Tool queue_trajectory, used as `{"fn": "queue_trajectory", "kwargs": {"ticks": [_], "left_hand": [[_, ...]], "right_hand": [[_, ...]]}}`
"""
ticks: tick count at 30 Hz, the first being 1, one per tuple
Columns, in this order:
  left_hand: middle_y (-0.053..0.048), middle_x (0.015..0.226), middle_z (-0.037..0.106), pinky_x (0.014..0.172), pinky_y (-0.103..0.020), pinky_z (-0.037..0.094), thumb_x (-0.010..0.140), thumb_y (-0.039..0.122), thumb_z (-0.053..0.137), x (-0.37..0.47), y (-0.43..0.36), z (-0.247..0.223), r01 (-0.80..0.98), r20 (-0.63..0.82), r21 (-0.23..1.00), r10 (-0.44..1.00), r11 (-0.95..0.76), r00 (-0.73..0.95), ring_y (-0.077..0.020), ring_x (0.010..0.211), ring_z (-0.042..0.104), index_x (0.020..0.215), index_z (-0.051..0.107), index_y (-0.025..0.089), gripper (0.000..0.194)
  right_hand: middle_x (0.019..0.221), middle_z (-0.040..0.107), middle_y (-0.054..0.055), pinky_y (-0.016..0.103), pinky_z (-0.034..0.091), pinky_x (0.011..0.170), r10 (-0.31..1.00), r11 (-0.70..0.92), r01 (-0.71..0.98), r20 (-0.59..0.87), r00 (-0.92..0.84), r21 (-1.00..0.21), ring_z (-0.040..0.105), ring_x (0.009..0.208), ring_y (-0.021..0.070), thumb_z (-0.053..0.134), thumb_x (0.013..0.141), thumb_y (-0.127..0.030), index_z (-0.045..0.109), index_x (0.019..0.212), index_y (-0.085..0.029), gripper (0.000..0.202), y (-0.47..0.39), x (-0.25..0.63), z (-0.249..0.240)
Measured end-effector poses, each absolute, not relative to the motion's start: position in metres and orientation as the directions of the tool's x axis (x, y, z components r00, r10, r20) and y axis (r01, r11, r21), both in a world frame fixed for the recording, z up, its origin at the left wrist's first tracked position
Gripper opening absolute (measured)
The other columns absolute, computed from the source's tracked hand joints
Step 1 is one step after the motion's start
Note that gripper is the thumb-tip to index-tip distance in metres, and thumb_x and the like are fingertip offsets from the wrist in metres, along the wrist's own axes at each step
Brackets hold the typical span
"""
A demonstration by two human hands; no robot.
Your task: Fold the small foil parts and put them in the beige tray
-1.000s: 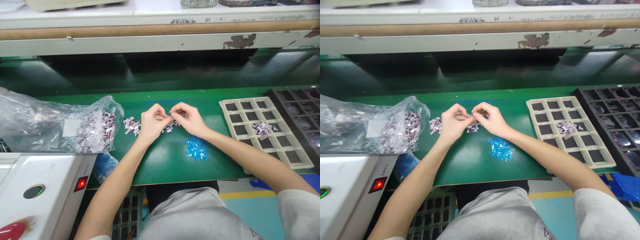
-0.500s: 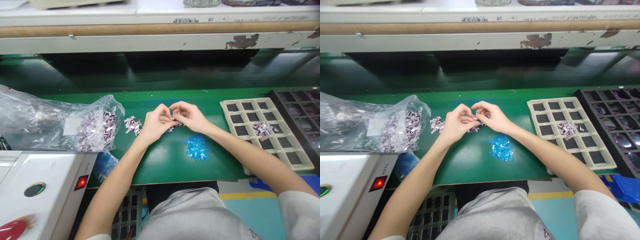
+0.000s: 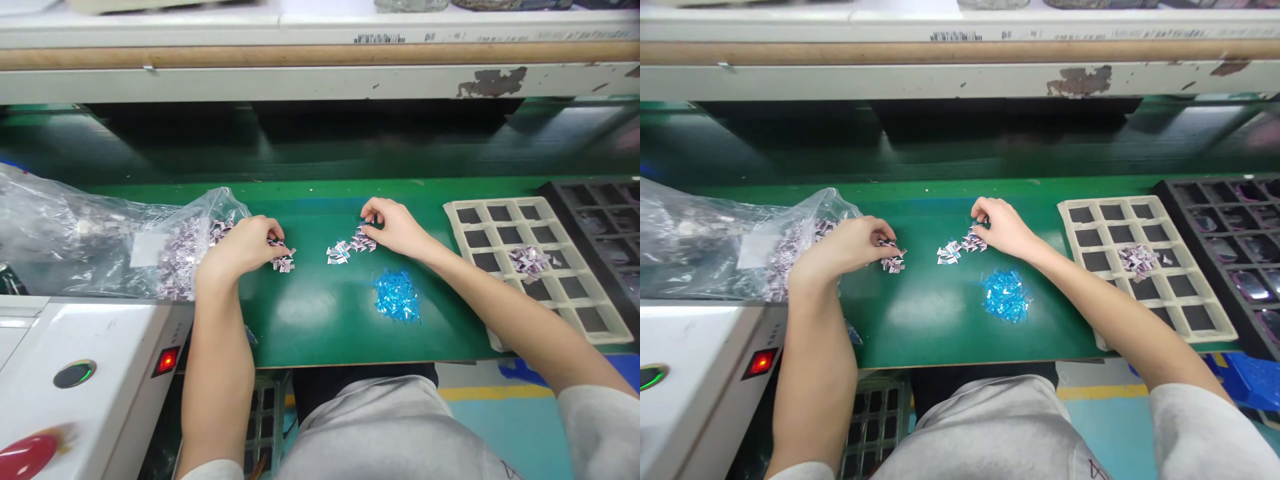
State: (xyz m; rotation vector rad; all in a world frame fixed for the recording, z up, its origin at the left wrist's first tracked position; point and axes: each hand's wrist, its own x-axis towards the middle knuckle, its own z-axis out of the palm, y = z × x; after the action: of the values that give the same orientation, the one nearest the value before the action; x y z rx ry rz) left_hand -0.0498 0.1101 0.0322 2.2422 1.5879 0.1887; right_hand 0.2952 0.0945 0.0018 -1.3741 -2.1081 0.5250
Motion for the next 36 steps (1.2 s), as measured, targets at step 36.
{"fn": "queue_trajectory", "kwargs": {"ticks": [36], "left_hand": [[-0.014, 0.095, 0.085, 0.087, -0.040, 0.071, 0.077, 0.049, 0.097, 0.066, 0.081, 0.001, -0.156, -0.087, 0.981, 0.979, 0.117, 0.185, -0.0251, 0.084, 0.084, 0.099, 0.083, 0.012, 0.045]], "right_hand": [[0.100, 0.078, 0.004, 0.041, 0.060, 0.090, 0.904, 0.423, 0.284, 0.423, -0.066, -0.861, 0.074, 0.096, 0.0238, 0.071, 0.098, -0.036, 0.073, 0.097, -0.024, 0.013, 0.079, 0.266, 0.008]]}}
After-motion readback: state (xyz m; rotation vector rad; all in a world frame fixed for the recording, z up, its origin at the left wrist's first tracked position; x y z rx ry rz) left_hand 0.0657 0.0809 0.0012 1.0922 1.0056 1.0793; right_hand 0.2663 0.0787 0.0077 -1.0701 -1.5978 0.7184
